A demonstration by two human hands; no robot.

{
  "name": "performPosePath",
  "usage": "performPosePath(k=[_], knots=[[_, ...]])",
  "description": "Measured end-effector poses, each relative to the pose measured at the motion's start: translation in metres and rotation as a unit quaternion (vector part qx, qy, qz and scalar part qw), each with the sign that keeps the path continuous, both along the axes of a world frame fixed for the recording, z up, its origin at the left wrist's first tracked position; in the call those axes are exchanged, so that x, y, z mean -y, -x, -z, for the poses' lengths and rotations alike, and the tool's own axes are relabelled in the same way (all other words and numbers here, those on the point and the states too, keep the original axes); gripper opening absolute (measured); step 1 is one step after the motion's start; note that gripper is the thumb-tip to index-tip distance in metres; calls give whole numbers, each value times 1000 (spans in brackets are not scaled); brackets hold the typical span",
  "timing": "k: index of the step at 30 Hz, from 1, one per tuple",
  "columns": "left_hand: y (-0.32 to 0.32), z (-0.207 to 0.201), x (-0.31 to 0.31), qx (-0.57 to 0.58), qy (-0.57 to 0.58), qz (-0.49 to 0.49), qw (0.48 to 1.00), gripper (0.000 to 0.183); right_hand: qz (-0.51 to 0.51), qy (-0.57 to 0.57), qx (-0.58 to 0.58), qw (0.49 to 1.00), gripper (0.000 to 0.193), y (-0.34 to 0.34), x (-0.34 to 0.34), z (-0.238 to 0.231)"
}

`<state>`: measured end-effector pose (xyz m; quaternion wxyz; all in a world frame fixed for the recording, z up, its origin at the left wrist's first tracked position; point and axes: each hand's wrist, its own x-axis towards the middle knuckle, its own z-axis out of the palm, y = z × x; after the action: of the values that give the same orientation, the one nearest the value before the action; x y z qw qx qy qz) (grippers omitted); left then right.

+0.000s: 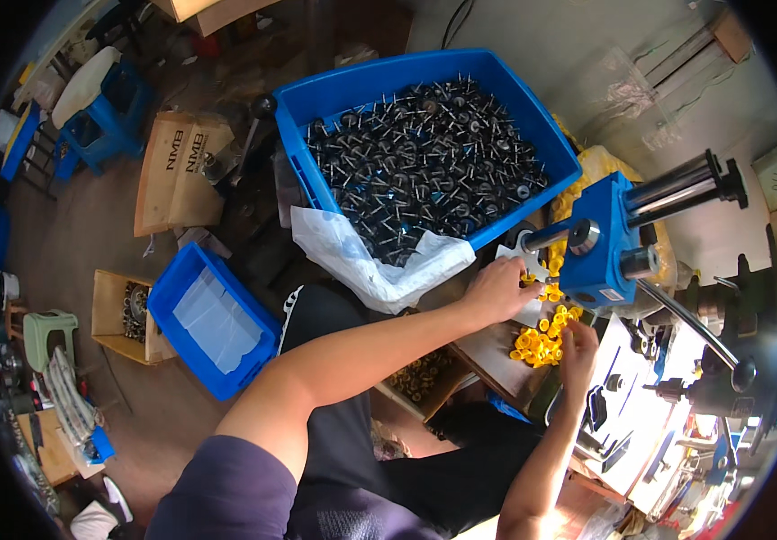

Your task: The person assembles small mechanical parts by hand, pressing metal pins and plastic caps together using a manual arbor press to create finished parts.

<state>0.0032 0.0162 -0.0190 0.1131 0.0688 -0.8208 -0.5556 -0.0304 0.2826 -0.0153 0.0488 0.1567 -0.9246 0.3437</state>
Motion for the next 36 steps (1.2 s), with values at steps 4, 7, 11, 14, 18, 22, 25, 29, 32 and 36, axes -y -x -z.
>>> performPosePath(k=[4,7,11,14,18,22,25,29,32,36], knots=[[-30,-23,22,261,-435,82,858,34,-74,-120,68,988,22,-5,38,-18],[-52,-49,37,336,-615,119,703,31,-80,-138,78,984,22,0,37,-9],[-66,-92,86,310,-520,231,761,23,-59,-179,82,979,17,10,46,-7],[-39,-125,143,168,-292,265,904,19,-75,-168,89,979,17,14,43,-5],[22,-99,193,83,285,150,943,16,-46,-197,71,977,17,20,38,4],[52,-64,182,102,383,205,895,12,-33,-189,58,980,16,26,36,13],[66,-40,167,43,435,204,876,10,-12,-163,41,986,16,31,24,34],[72,-30,154,60,458,221,859,14,-26,-167,-38,985,17,31,26,38],[68,-32,153,50,464,203,861,13,-27,-176,-39,983,14,32,29,35],[65,-31,149,84,462,199,861,14,-23,-201,-54,978,13,36,22,37]])
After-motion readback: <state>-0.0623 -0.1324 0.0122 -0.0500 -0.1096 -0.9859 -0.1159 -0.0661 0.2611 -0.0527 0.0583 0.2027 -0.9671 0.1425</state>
